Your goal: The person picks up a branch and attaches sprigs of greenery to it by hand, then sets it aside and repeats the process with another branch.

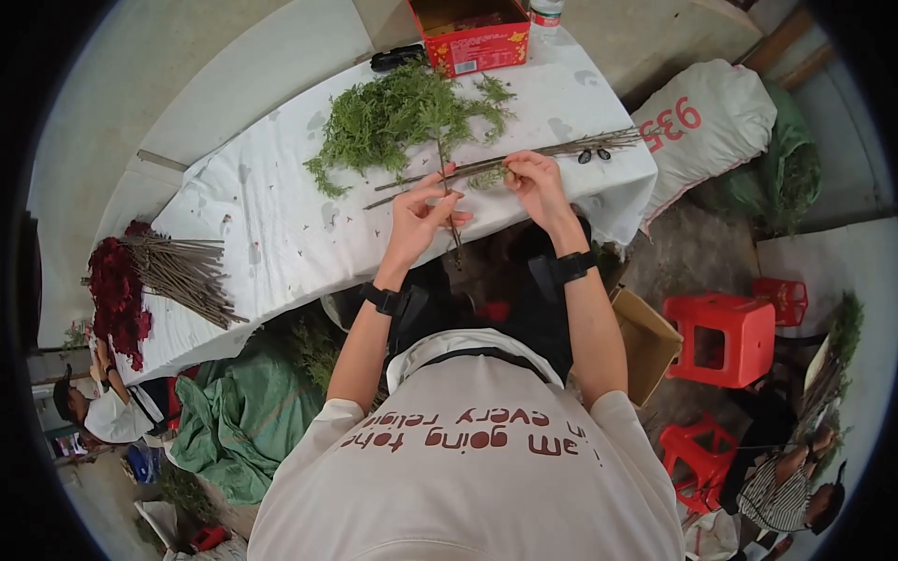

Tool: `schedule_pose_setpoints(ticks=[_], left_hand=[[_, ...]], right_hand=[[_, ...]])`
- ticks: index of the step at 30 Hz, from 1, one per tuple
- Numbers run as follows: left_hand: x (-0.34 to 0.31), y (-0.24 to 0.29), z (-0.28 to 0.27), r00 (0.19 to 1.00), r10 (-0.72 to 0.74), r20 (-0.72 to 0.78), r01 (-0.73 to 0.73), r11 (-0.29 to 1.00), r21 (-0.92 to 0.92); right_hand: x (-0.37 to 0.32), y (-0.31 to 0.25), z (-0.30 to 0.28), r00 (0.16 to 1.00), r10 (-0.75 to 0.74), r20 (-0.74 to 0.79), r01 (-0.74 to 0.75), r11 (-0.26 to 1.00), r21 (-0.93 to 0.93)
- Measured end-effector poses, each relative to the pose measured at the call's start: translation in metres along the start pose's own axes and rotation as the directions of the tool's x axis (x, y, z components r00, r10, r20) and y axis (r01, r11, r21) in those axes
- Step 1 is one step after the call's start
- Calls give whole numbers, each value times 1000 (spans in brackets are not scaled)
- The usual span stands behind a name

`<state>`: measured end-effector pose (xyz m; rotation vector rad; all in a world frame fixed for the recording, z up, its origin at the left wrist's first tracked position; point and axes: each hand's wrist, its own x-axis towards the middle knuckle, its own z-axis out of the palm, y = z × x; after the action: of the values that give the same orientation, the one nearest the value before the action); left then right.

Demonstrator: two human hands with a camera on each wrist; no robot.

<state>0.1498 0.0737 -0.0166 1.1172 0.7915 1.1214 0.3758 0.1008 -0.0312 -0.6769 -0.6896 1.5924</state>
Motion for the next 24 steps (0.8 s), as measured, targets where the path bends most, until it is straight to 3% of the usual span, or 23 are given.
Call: schedule_pose_setpoints(ticks=[3, 7, 16, 24], left_hand=[[-2, 0, -3, 999, 34, 31, -36, 997, 69], [0, -1, -7, 991, -24, 135, 20, 999, 31], [-1, -4, -7, 985, -90, 148, 90, 996, 10], [0, -3, -9, 987, -41, 155, 37, 999, 24]], right_hand=[[-2, 3, 1, 1000, 12, -21, -13, 999, -45], [-1, 1, 0, 998, 11, 65, -1, 988, -157], [1, 0, 3, 998, -13, 55, 23, 982, -189], [0, -1, 10, 999, -11, 46, 21, 974, -225]])
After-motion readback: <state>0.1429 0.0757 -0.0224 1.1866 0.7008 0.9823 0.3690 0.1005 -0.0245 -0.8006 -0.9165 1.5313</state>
